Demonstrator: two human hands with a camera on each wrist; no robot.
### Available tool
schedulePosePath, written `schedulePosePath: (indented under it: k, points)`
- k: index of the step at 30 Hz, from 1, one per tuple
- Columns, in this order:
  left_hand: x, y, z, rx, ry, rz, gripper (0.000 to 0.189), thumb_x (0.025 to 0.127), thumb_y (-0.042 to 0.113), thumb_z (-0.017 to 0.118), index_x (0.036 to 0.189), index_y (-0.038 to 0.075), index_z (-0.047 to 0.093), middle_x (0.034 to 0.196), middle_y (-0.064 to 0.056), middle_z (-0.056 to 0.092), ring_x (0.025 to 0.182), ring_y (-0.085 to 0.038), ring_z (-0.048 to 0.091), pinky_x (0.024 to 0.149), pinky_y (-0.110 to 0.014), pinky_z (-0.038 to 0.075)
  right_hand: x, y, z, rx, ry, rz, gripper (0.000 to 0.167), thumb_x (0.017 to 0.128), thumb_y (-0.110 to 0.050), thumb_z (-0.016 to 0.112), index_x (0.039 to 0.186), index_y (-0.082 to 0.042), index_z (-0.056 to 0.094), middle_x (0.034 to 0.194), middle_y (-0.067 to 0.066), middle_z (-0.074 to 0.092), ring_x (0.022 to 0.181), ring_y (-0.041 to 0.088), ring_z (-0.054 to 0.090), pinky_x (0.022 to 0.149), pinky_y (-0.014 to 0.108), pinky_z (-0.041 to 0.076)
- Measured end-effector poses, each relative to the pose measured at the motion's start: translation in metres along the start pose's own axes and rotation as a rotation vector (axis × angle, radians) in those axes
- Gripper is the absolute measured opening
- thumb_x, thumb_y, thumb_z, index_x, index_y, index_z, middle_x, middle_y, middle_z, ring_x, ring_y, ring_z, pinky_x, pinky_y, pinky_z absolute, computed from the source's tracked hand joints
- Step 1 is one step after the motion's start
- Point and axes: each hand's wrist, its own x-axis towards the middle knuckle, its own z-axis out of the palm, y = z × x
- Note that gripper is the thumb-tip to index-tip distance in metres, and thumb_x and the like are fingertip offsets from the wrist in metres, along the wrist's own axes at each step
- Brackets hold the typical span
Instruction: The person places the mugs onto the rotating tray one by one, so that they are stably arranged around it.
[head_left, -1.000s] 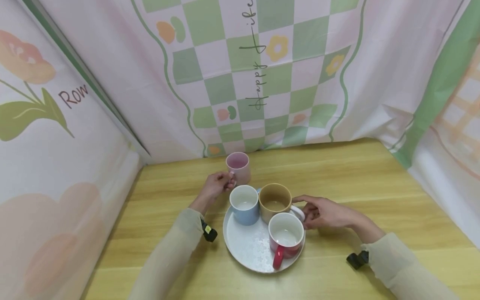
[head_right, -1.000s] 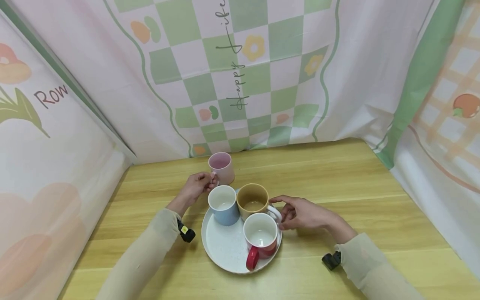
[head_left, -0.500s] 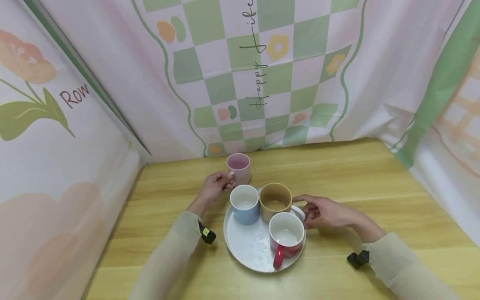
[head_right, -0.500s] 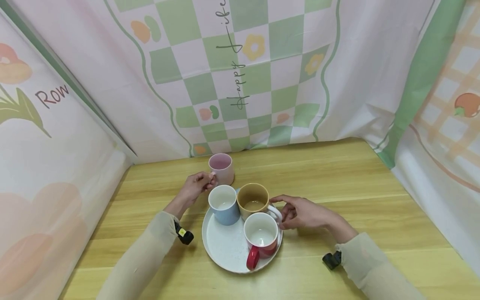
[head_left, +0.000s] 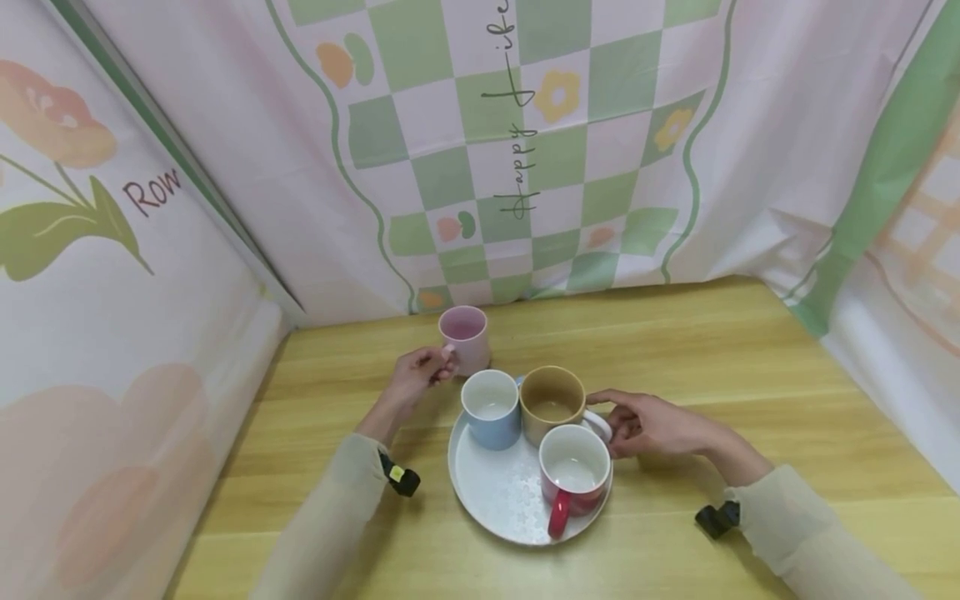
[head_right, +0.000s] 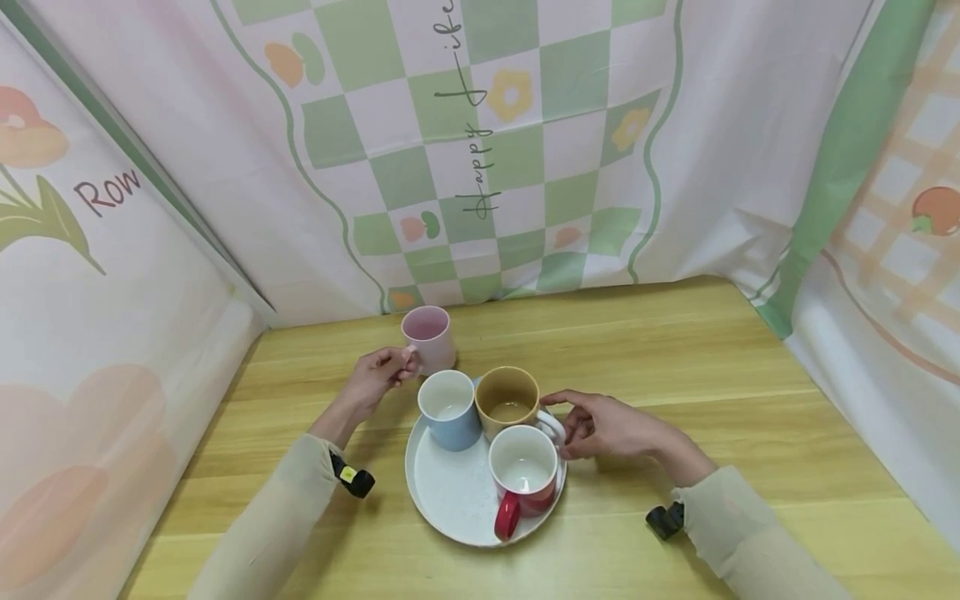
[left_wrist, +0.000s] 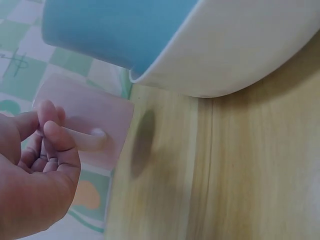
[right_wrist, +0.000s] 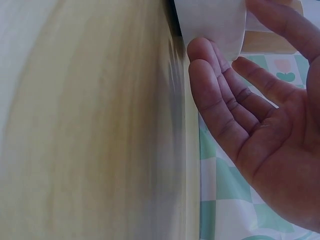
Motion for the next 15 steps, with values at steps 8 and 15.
schedulePosePath:
  k: [8,15]
  points:
    - [-0.013,0.006,-0.009,-0.007,-0.004,0.015,0.023,0.101,0.018,0.059,0.108,-0.002,0.066,0.093,-0.004,0.066,0.079,-0.009,0.058,0.071,-0.022,0.049,-0.001,-0.001,0.0,0.0,-0.001,-0.005,0.079,0.087,-0.02,0.076,0.15,0.0,0.033,0.104,0.012,0.07,0.089,0.014,0.07,0.077,0.028,0.06]
    - [-0.027,0.01,-0.016,0.007,-0.008,0.022,0.024,0.102,0.017,0.057,0.111,-0.005,0.065,0.092,-0.003,0.064,0.08,-0.01,0.057,0.069,-0.02,0.048,-0.001,-0.002,-0.001,-0.007,0.002,0.005,0.079,0.087,-0.02,0.077,0.15,-0.001,0.034,0.104,0.011,0.069,0.089,0.014,0.07,0.077,0.027,0.059]
